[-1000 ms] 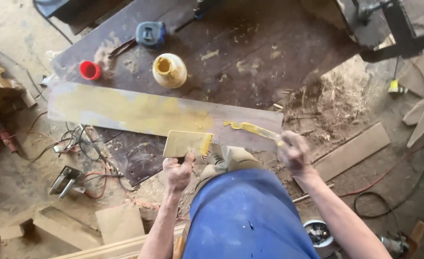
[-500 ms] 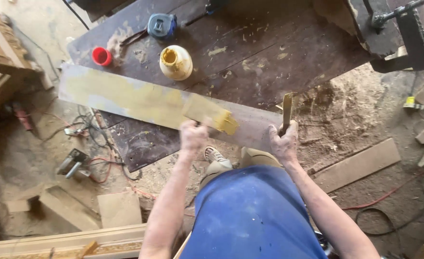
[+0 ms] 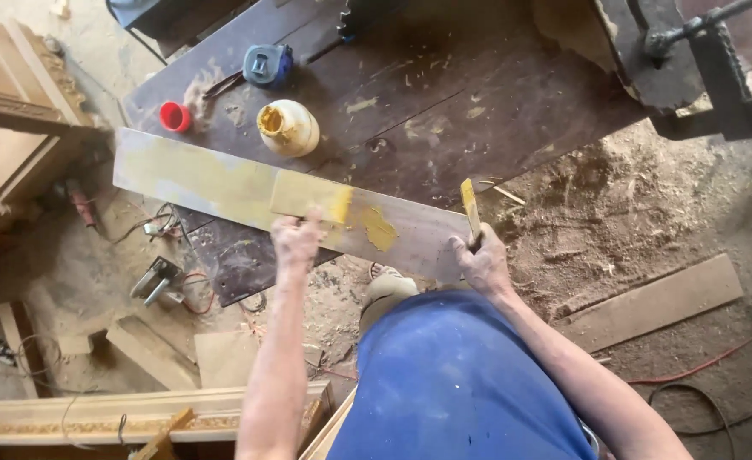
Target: Applying and smoothing wood filler on a wooden plank using a spreader stick and a block
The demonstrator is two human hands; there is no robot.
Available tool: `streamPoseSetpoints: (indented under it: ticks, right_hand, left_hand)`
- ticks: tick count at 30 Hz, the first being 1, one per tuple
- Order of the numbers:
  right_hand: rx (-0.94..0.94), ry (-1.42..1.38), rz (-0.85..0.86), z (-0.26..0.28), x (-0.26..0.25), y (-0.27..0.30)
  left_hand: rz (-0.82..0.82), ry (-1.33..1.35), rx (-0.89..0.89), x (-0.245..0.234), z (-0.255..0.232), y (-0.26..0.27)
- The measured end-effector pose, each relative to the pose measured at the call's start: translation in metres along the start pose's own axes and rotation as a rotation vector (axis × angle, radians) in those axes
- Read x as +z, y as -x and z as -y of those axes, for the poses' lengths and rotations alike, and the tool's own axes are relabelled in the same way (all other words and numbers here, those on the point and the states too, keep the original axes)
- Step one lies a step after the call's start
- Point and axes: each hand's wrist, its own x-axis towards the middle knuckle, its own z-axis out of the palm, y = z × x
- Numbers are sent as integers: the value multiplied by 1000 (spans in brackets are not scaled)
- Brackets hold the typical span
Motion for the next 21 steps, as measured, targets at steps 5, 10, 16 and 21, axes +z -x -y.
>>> streamPoseSetpoints:
  ticks: [5,10,16,21]
  right_hand:
    - [33,-3,45,3,-6,-4]
    - [54,29,83,0,-11,-10]
    - [58,56,108,2,-9,-14]
    - [71,35,96,5,-7,-17]
  left_hand:
    - [-166,-419,920,6,62,-8]
    - [-249,-953,1244,37,80,39]
    - [-206,-890,1229,33,101,56]
    - [-106,-753,1204,13,102,58]
